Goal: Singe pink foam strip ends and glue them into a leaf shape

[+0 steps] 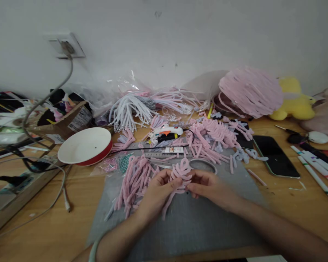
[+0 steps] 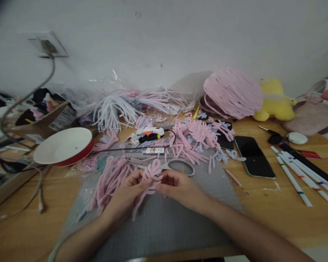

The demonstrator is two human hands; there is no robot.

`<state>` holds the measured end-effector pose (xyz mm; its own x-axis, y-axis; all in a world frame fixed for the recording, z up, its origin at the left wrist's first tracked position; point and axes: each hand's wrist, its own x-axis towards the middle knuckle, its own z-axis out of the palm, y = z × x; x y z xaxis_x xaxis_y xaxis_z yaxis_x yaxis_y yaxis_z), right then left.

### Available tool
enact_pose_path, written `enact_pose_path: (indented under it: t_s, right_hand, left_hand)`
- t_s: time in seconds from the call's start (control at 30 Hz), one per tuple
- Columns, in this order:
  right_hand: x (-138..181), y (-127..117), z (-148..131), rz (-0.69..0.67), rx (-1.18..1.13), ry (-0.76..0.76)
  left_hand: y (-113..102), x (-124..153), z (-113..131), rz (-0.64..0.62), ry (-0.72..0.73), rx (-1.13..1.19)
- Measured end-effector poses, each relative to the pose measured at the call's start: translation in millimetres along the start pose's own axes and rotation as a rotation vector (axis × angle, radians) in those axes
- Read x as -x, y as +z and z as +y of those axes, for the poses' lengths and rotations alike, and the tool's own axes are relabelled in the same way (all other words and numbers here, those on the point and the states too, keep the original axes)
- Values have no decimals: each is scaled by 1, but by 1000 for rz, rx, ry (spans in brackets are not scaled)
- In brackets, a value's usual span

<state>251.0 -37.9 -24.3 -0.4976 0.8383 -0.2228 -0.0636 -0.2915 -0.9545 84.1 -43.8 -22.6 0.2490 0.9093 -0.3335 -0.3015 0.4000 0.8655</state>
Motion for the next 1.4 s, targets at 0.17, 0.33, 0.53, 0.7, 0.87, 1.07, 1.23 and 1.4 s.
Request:
enact_pose_path:
  t_s: [0.17,0.33,0.53,0.7,0.87,1.07,1.23,1.4]
  right_hand:
    - [-1,3,-1,123,12,10]
    - [-1,2,-2,149,-28,45]
    - [-1,2,0,141,-15,59]
    - [1,3,2,162,2,28]
    - [0,3,6,186,-38,54]
    - [-2,3,2,291,-75,47]
    - [0,4,-1,311,-58,48]
    - [1,2,0,324,-17,34]
  left_hand:
    - [4,3,-2,-138,-36,-39]
    - [3,1,-1,-232,-14,-39]
    - [-2,0,-3,-114,3,-68]
    - [-2,-3,-6,-109,2,17]
    - [4,0,0,-84,-13,91]
    - [2,-1,2,0,22,62]
    - [-3,-6,-2,-14,31,-28]
    - [-4,-3,-2,-69,42,-96]
